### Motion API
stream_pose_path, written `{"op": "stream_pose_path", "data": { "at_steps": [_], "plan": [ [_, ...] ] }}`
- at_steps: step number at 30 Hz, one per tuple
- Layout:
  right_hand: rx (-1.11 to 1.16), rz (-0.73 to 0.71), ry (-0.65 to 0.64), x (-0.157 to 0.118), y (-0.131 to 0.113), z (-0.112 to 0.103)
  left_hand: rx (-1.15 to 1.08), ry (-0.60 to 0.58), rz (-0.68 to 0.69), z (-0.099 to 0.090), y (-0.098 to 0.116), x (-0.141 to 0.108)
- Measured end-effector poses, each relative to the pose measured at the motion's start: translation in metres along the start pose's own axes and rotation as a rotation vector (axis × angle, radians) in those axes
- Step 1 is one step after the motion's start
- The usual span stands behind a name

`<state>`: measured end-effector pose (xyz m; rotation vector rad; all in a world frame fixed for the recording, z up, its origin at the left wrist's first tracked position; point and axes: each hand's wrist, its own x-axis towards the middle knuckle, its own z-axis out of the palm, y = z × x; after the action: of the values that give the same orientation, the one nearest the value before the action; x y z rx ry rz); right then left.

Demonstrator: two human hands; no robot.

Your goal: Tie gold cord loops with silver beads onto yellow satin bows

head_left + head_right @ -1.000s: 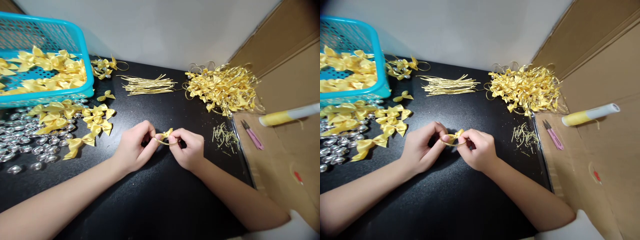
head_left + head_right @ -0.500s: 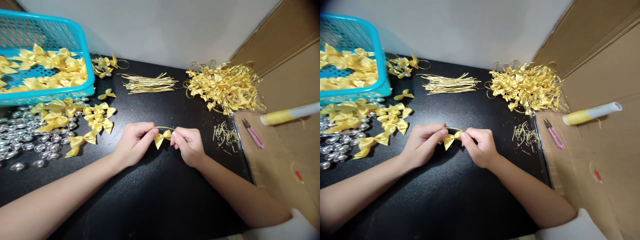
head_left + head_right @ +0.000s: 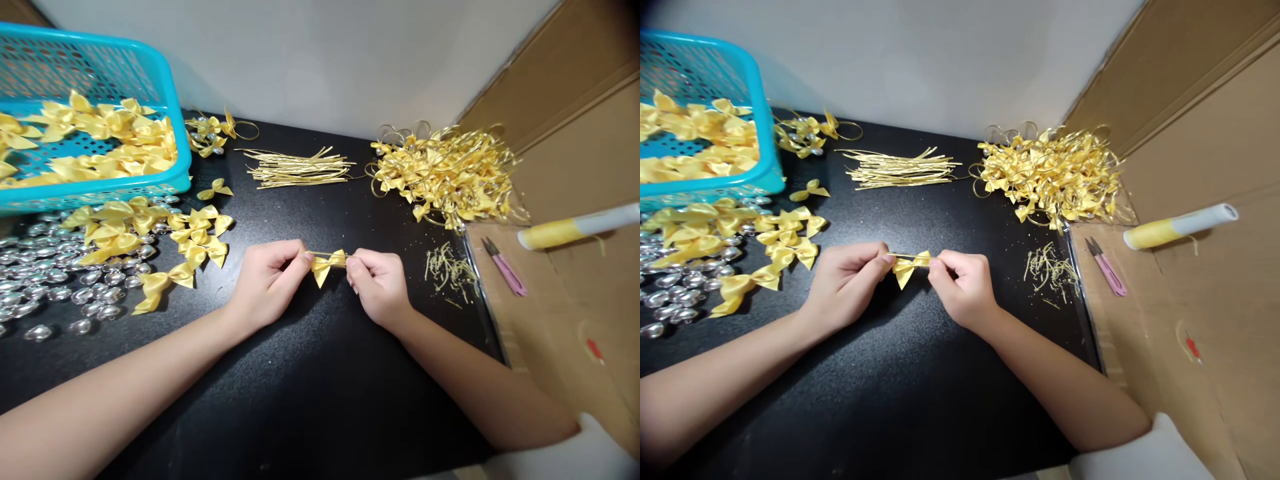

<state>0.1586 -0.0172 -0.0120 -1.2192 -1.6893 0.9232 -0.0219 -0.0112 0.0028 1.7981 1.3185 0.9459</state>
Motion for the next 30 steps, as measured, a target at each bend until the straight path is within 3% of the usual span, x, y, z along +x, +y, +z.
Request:
{"op": "stream_pose_path", "data": {
  "at_steps": [7, 11, 16, 19, 22, 26, 30],
  "plan": [
    [0.084, -0.006, -0.049, 0.001, 0.002, -0.001, -0.094, -0.106, 0.077, -0.001, -0.007, -0.001],
    [0.112, 0.000, -0.044, 0.002, 0.002, -0.002, -0.035, -0.116, 0.133, -0.001, -0.007, -0.002],
    [0.148, 0.048, -0.046, -0.001, 0.001, 0.001, 0.038, -0.119, 0.065, -0.001, -0.003, 0.001],
    [0.194, 0.171, -0.003, 0.005, 0.000, -0.001, 0.021, -0.083, 0.049, -0.002, -0.003, 0.001],
    [0.184, 0.281, 0.153, 0.026, 0.000, -0.022, 0.039, -0.077, 0.067, -0.002, -0.004, 0.001],
    [0.078, 0.340, 0.383, 0.069, 0.005, -0.074, 0.062, -0.054, 0.100, -0.001, -0.005, 0.001],
    [-0.109, 0.378, 0.489, 0.104, 0.014, -0.119, 0.075, -0.062, 0.106, 0.001, -0.005, 0.000]
  ]
}}
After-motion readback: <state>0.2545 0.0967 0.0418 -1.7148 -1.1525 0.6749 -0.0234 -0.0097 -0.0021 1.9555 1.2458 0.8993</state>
